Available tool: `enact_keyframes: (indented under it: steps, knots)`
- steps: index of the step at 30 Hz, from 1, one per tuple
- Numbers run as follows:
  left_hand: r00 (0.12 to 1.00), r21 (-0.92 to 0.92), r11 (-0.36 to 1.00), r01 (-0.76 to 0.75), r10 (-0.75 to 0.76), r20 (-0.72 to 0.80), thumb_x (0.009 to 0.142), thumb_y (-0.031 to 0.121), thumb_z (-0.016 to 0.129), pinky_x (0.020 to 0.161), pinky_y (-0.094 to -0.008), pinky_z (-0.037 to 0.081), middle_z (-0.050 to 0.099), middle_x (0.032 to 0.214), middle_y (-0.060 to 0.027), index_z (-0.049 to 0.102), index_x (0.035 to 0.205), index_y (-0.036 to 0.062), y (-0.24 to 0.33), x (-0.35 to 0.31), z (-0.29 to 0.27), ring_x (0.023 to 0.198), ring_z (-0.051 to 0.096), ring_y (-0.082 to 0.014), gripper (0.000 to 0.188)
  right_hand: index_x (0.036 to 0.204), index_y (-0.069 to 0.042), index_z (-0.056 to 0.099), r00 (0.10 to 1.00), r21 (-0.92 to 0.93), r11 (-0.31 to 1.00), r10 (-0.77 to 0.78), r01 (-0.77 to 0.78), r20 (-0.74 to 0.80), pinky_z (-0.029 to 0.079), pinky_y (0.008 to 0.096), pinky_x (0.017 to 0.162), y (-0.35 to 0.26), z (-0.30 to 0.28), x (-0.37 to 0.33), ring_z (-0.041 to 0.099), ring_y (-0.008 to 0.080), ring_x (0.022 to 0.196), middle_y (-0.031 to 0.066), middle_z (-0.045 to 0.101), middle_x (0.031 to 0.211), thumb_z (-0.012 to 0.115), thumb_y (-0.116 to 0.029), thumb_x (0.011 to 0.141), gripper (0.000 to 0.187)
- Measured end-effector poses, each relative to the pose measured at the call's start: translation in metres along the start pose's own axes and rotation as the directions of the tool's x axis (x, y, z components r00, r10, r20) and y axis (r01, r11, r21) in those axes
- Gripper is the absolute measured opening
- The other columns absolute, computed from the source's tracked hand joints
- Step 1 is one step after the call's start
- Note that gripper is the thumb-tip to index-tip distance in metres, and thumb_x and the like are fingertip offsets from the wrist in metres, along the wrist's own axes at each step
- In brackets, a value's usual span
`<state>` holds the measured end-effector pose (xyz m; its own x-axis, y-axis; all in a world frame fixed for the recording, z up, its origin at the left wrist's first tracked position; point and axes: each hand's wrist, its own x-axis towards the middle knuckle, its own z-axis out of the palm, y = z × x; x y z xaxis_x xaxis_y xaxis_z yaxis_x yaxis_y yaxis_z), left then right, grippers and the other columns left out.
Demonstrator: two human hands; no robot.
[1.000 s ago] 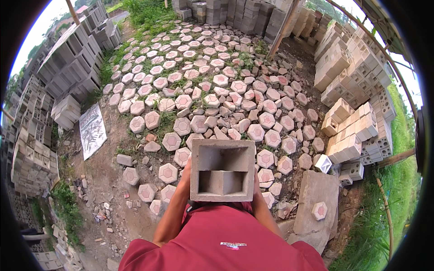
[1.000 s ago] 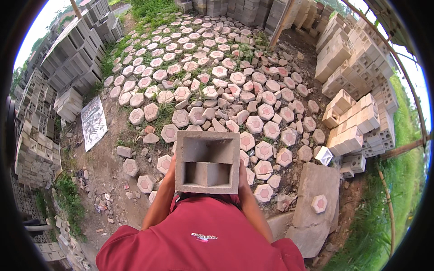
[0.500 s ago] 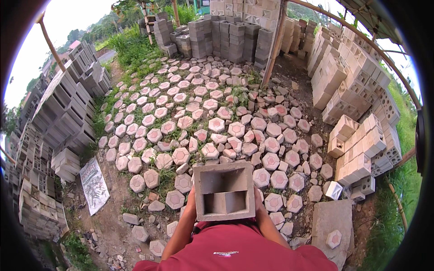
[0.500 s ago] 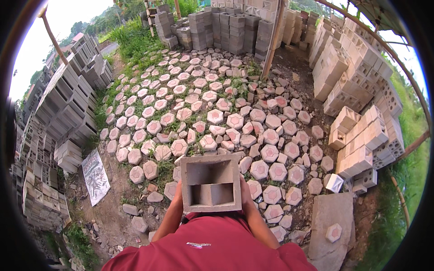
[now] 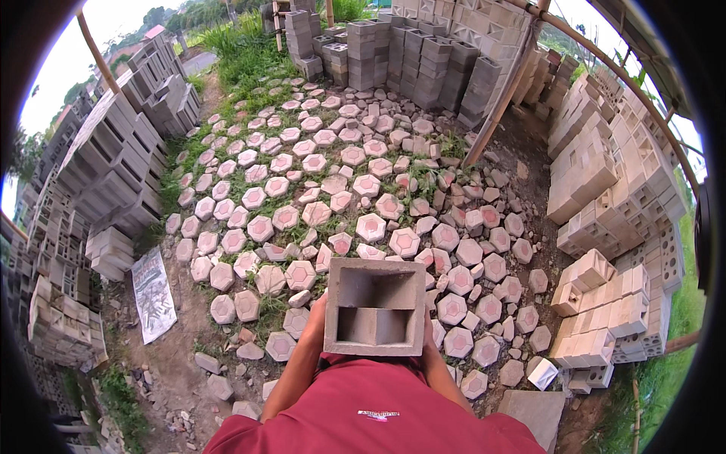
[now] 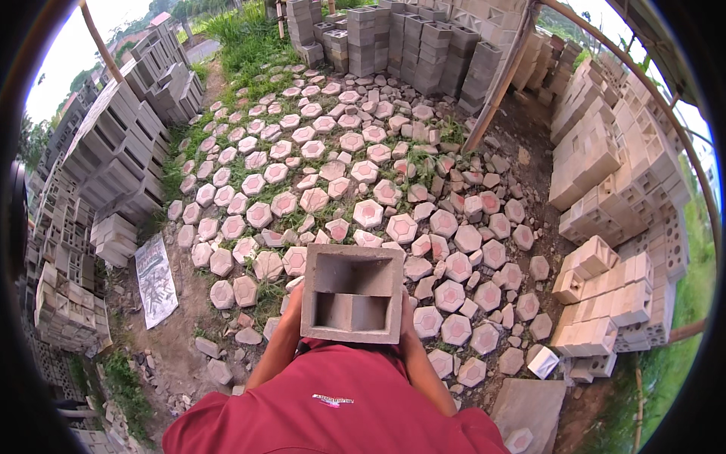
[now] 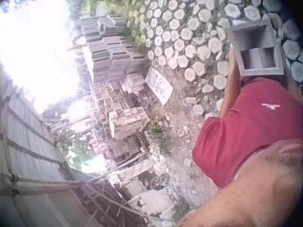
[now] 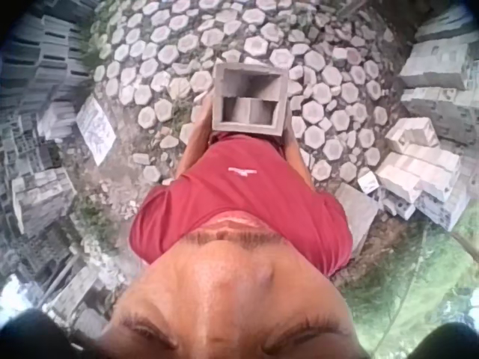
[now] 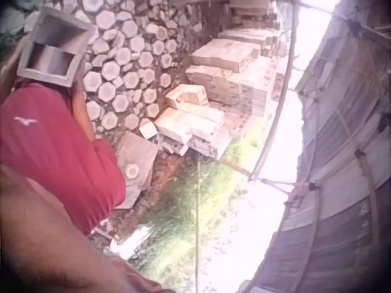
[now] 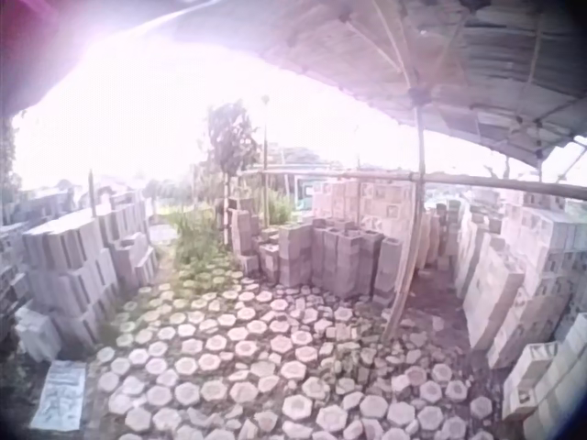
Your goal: The person picks up concrete vent blocks from a group on the ground and stacks them onto existing piles in an outdoor yard. They handle each block individually, carrying them a short distance before placing them on a stack.
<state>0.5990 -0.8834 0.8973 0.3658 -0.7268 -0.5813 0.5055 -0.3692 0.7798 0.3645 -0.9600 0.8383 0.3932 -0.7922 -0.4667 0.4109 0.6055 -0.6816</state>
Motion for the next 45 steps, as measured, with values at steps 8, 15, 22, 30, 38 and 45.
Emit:
enact_keyframes:
  steps: [8, 15, 22, 30, 38, 45]
  knots:
    - [0.994, -0.020, 0.998, -0.068, 0.069, 0.084, 0.095, 0.027, 0.048, 0.073, -0.0267, 0.047, 0.063, 0.095, -0.0040, 0.063, 0.108, 0.0020, 0.062, 0.165, 0.002, 0.083, 0.057, -0.0115, 0.032, 0.128, -0.007, 0.050, 0.987, -0.232, 0.959, -0.151, 0.160, 0.060, 0.042, 0.0296, 0.087, -0.050, 0.043, 0.154, 0.054, 0.0167, 0.098, 0.0055, 0.057, 0.111, 0.036, -0.041, 0.097, 0.048]
    - [0.995, -0.075, 0.993, -0.086, 0.089, 0.038, 0.094, 0.026, 0.047, 0.070, -0.0267, 0.046, 0.061, 0.090, -0.0034, 0.063, 0.104, 0.0030, 0.171, 0.304, 0.002, 0.076, 0.056, -0.0123, 0.030, 0.131, -0.007, 0.047, 0.998, -0.226, 0.973, -0.047, 0.054, 0.036, 0.043, 0.0292, 0.089, -0.147, 0.174, 0.271, 0.054, 0.0142, 0.101, 0.0040, 0.057, 0.114, 0.037, -0.040, 0.097, 0.049]
    - [0.983, -0.069, 0.996, -0.062, 0.073, 0.170, 0.094, 0.026, 0.045, 0.066, -0.0260, 0.045, 0.060, 0.086, -0.0014, 0.062, 0.101, 0.0047, 0.316, 0.350, 0.019, 0.073, 0.053, -0.0112, 0.029, 0.129, -0.007, 0.048, 0.993, -0.150, 0.986, -0.085, 0.071, -0.088, 0.045, 0.0304, 0.088, -0.206, 0.267, 0.332, 0.056, 0.0160, 0.102, 0.0043, 0.057, 0.115, 0.038, -0.045, 0.097, 0.051]
    - [0.981, -0.121, 0.992, 0.024, -0.001, 0.192, 0.094, 0.033, 0.045, 0.072, -0.0275, 0.044, 0.059, 0.092, -0.0025, 0.062, 0.103, 0.0042, 0.358, 0.432, 0.045, 0.079, 0.052, -0.0125, 0.035, 0.126, -0.005, 0.051, 0.988, -0.126, 0.980, -0.147, 0.152, 0.049, 0.046, 0.0308, 0.087, -0.231, 0.254, 0.432, 0.057, 0.0161, 0.099, 0.0052, 0.059, 0.112, 0.037, -0.043, 0.098, 0.049]
    - [0.982, -0.118, 0.990, -0.080, 0.098, 0.163, 0.095, 0.027, 0.044, 0.068, -0.0272, 0.045, 0.060, 0.090, -0.0027, 0.061, 0.105, 0.0056, 0.434, 0.552, 0.097, 0.077, 0.055, -0.0120, 0.030, 0.127, -0.004, 0.051, 0.992, -0.005, 0.993, -0.118, 0.119, 0.037, 0.043, 0.0293, 0.088, -0.297, 0.285, 0.570, 0.055, 0.0163, 0.101, 0.0056, 0.058, 0.114, 0.039, -0.048, 0.096, 0.054]
    - [0.971, -0.103, 0.974, -0.203, 0.214, 0.111, 0.093, 0.024, 0.045, 0.057, -0.0273, 0.046, 0.060, 0.082, -0.0046, 0.062, 0.094, 0.0023, 0.506, 0.680, 0.174, 0.066, 0.055, -0.0132, 0.027, 0.127, -0.003, 0.051, 0.963, -0.274, 0.923, -0.253, 0.270, 0.094, 0.042, 0.0292, 0.088, -0.378, 0.275, 0.746, 0.054, 0.0164, 0.097, 0.0074, 0.058, 0.111, 0.036, -0.051, 0.096, 0.059]
